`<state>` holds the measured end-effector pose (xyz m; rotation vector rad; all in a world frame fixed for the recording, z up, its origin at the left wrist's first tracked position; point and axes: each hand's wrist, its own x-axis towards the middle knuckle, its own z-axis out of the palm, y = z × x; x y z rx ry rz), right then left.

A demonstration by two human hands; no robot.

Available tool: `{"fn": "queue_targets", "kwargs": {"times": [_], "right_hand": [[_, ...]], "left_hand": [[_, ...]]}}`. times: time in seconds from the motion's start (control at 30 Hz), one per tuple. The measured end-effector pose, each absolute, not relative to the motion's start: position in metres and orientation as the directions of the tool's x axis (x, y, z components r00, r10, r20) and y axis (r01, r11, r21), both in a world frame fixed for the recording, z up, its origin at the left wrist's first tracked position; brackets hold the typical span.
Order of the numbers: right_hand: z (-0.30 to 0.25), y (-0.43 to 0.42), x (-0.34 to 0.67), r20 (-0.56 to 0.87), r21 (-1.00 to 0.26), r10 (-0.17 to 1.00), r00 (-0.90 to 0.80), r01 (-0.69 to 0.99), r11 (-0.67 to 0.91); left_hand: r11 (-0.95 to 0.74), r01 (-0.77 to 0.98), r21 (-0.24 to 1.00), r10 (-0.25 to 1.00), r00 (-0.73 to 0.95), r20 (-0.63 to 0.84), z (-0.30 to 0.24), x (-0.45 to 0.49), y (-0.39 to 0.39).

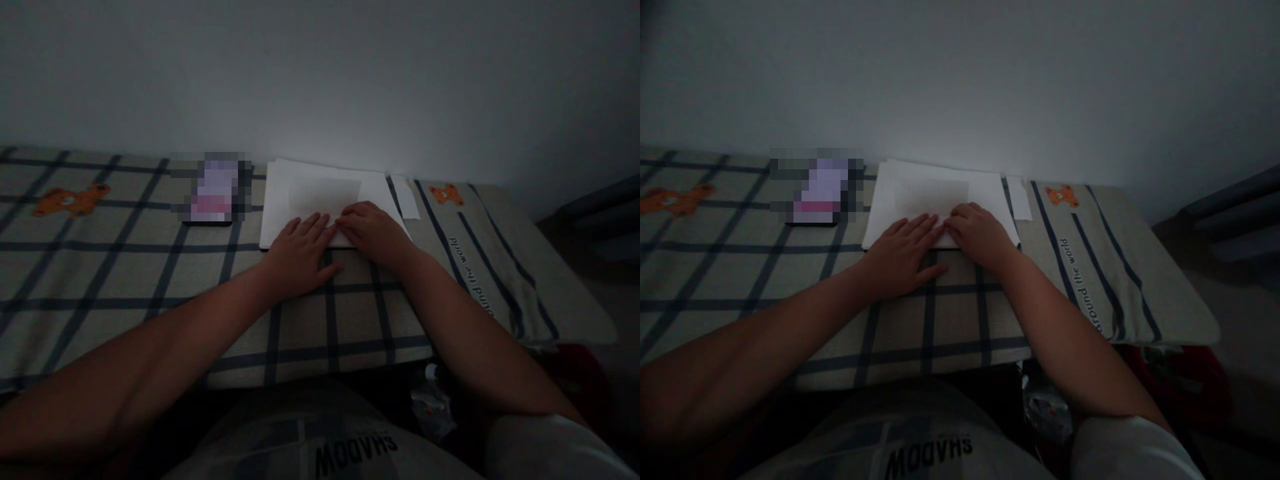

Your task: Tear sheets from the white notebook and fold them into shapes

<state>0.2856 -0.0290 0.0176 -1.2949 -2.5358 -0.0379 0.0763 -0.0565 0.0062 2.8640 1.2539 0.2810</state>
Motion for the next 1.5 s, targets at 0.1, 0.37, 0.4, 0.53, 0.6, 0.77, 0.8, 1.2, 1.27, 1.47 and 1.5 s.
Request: {"fn": "queue_targets", "kwargs": {"times": [0.1, 0.37, 0.4, 0.53, 0.6, 0.77, 0.8, 1.2, 1.27, 1.47, 1.5], "right_hand": [[0.015, -0.028, 0.286, 0.265, -0.148, 0.805, -0.53, 0.803, 0.577], [0.017, -0.027, 0.291, 0.195, -0.185, 0.831, -0.521, 0.813, 0.553], [0.018, -0.026, 0.292, 0.189, -0.189, 0.83, -0.525, 0.81, 0.556], [0.02, -0.025, 0.297, 0.172, -0.202, 0.821, -0.544, 0.797, 0.57], [0.02, -0.024, 0.298, 0.17, -0.215, 0.821, -0.545, 0.792, 0.571], [0.022, -0.024, 0.299, 0.141, -0.227, 0.83, -0.54, 0.798, 0.558], [0.022, -0.024, 0.299, 0.14, -0.225, 0.831, -0.539, 0.8, 0.557], [0.019, -0.024, 0.299, 0.147, -0.182, 0.837, -0.528, 0.817, 0.547], [0.019, -0.024, 0.298, 0.145, -0.177, 0.838, -0.525, 0.82, 0.544], [0.023, -0.029, 0.294, 0.16, -0.133, 0.825, -0.542, 0.816, 0.562], [0.025, -0.031, 0.293, 0.171, -0.115, 0.817, -0.551, 0.812, 0.572]], "left_hand": [[-0.681, 0.729, 0.066, 0.728, 0.664, 0.17, 0.006, 0.077, -0.056], [-0.658, 0.751, 0.059, 0.749, 0.645, 0.152, 0.009, 0.077, -0.058], [-0.661, 0.748, 0.06, 0.746, 0.647, 0.158, 0.009, 0.077, -0.057], [-0.669, 0.74, 0.068, 0.739, 0.652, 0.169, 0.008, 0.077, -0.057], [-0.668, 0.74, 0.074, 0.74, 0.653, 0.162, 0.008, 0.076, -0.057], [-0.665, 0.743, 0.073, 0.743, 0.65, 0.157, 0.007, 0.076, -0.057], [-0.664, 0.745, 0.071, 0.745, 0.649, 0.156, 0.007, 0.076, -0.057], [-0.658, 0.75, 0.071, 0.75, 0.644, 0.149, 0.008, 0.077, -0.056], [-0.661, 0.747, 0.068, 0.747, 0.647, 0.154, 0.008, 0.077, -0.056], [-0.661, 0.748, 0.057, 0.747, 0.65, 0.141, 0.01, 0.078, -0.056], [-0.662, 0.747, 0.057, 0.747, 0.65, 0.14, 0.01, 0.078, -0.056]]}}
